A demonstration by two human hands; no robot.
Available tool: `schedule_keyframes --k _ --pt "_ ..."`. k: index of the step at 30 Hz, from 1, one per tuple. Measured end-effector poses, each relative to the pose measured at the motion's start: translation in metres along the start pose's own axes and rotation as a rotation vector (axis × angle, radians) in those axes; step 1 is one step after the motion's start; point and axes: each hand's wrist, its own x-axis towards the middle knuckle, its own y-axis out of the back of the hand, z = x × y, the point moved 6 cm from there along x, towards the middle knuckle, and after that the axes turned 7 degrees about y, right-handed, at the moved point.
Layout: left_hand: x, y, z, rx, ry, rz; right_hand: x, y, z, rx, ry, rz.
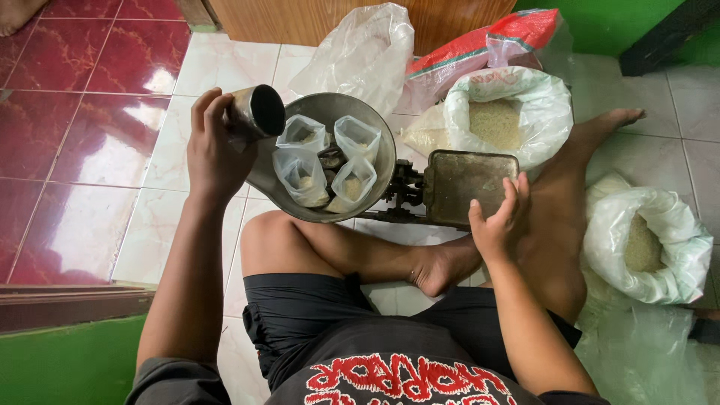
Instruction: The person scoops rice from a large sack using a metal cup and pours it into small plastic bags placed on a balance scale. They repeatedly add rice to the bags to reach a target weight, occasionally adjusting the contents by hand.
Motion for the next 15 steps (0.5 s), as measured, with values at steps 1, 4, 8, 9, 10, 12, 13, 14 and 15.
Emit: schedule_keyframes --k 1,4,8,9,10,12,13,14,15 --pt "0.001 -0.007 -0.006 -0.002 -0.002 0.000 0.003 0.003 -0.003 -0.003 -0.001 0.001" --pt "0.000 -0.022 -0.018 0.163 -0.114 0.081 0.007 0.007 -0.009 0.017 0.002 0.005" --pt "-0.002 -0.035 -0.019 0.268 -0.247 0.052 0.004 0.004 -0.008 0.041 0.002 -0.004" --pt "-0.003 -0.036 -0.016 0.308 -0.280 0.033 0.005 0.003 -0.009 0.054 0.000 -0.005" --pt "-0.002 -0.037 -0.019 0.309 -0.279 0.034 0.005 0.003 -0.009 0.055 0.001 -0.005" --pt "-0.002 -0.043 -0.020 0.357 -0.363 0.035 0.005 0.002 -0.010 0.053 0.003 -0.007" --pt "-0.001 -0.042 -0.018 0.359 -0.363 0.034 0.005 0.002 -0.009 0.055 0.003 -0.008" --pt "0.000 -0.042 -0.014 0.371 -0.394 0.025 0.005 0.002 -0.009 0.043 0.005 -0.010" --pt "0.002 -0.043 -0.009 0.384 -0.426 0.016 0.005 0.001 -0.008 0.032 0.006 -0.013"
